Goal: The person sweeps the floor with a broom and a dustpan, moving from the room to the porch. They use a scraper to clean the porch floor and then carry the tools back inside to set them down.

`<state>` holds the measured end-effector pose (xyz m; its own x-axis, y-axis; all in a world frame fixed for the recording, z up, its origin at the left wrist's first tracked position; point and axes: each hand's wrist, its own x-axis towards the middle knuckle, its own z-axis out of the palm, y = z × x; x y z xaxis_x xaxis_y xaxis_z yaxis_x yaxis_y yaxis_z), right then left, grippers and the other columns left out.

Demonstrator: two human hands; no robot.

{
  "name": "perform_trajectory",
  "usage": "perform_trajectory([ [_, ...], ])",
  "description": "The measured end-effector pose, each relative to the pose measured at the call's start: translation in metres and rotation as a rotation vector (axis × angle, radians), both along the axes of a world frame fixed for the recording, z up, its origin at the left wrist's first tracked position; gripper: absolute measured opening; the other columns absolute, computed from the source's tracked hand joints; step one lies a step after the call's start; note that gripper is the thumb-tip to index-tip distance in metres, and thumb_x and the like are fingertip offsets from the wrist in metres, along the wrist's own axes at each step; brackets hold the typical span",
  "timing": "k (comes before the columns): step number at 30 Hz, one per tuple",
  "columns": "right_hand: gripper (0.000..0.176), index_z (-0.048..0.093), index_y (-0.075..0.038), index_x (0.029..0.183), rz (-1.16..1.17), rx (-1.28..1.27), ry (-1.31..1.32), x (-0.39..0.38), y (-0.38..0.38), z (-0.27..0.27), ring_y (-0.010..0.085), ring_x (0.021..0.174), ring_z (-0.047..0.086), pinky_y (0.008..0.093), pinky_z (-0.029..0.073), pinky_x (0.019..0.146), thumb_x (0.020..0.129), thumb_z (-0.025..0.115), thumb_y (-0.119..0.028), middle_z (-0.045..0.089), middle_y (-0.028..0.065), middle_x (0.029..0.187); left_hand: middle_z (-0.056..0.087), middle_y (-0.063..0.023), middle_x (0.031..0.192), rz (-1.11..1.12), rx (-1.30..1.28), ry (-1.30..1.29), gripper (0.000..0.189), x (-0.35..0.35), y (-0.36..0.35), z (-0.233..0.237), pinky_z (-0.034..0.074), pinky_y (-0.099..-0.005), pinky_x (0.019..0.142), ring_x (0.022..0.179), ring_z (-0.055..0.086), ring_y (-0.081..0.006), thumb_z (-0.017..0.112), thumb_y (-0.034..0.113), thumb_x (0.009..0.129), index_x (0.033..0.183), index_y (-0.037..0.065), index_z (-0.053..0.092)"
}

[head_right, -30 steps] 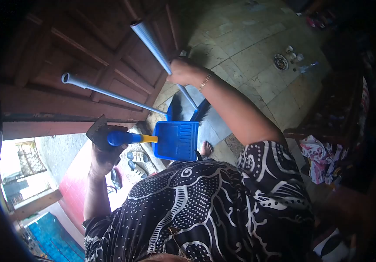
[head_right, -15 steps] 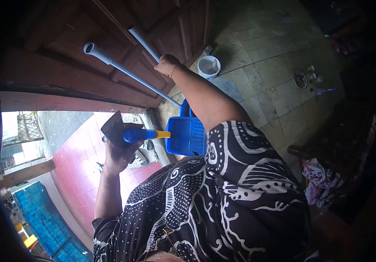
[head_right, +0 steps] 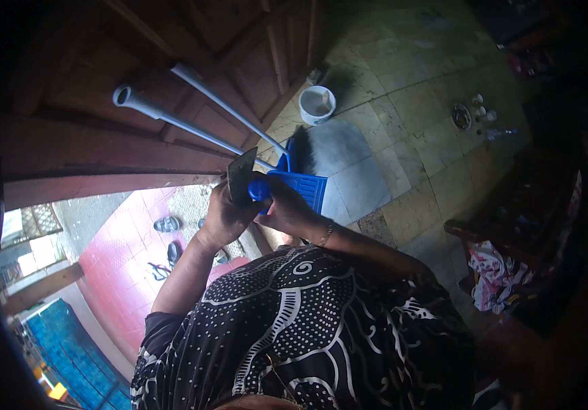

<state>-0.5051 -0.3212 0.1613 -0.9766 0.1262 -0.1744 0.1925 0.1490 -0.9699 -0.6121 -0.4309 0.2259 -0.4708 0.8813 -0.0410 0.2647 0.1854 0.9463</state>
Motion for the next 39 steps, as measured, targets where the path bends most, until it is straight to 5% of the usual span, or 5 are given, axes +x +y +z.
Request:
perform_trajectory([
  [9, 0.03, 0.056, -0.005, 0.085, -0.513, 0.273, -0.098, 0.039, 0.05, -0.065, 0.0252, 0.075, 0.059, 0.0319, 0.046, 0.068, 0.064, 0.072, -0.02, 0.059, 0.0108, 0.08, 0.053, -0.0152, 0.091, 0.044, -0.018, 0.346, 0.046, -0.006, 0.028, -0.042, 0.045, -0.03, 0.07, 0.079, 0.055, -0.0245, 0.067, 0.014, 0.068, 0.107, 0.002, 0.047],
  [13, 0.032, 0.06, -0.005, 0.083, -0.529, 0.33, -0.135, 0.048, 0.095, -0.102, 0.0268, 0.077, 0.058, 0.0338, 0.045, 0.069, 0.061, 0.075, -0.022, 0.059, 0.0132, 0.081, 0.052, -0.0119, 0.085, 0.582, -0.211, -0.048, 0.019, -0.031, -0.007, -0.082, 0.042, -0.0275, 0.064, 0.075, 0.051, -0.0182, 0.062, 0.011, 0.073, 0.084, 0.001, 0.051],
  [17, 0.03, 0.059, -0.008, 0.083, -0.542, 0.469, -0.174, 0.054, 0.123, -0.12, 0.0293, 0.08, 0.057, 0.0353, 0.045, 0.071, 0.059, 0.074, -0.019, 0.058, 0.0122, 0.086, 0.049, -0.0093, 0.076, 0.635, -0.053, 0.495, 0.02, -0.037, -0.015, -0.098, 0.035, -0.0305, 0.072, 0.08, 0.044, -0.0201, 0.062, 0.015, 0.072, 0.081, 0.004, 0.049],
  [30, 0.029, 0.056, -0.009, 0.084, -0.523, 0.557, 0.062, 0.093, 0.18, -0.096, 0.0279, 0.081, 0.057, 0.0332, 0.045, 0.07, 0.059, 0.069, -0.004, 0.057, 0.0094, 0.084, 0.023, -0.024, 0.118, 1.501, -0.118, 0.312, 0.116, -0.088, 0.091, -0.124, 0.032, -0.0432, 0.093, 0.11, 0.033, -0.035, 0.083, 0.04, 0.045, 0.123, -0.01, 0.013],
  [39, 0.029, 0.054, -0.007, 0.086, -0.326, 0.583, -0.034, 0.139, 0.288, -0.089, 0.0249, 0.079, 0.058, 0.0313, 0.046, 0.069, 0.062, 0.07, -0.005, 0.058, 0.0082, 0.084, 0.029, -0.0259, 0.116, 1.982, -0.361, 0.008, 0.117, -0.103, 0.147, -0.104, 0.039, -0.0432, 0.087, 0.102, 0.043, -0.0401, 0.081, 0.041, 0.046, 0.125, -0.004, 0.007],
])
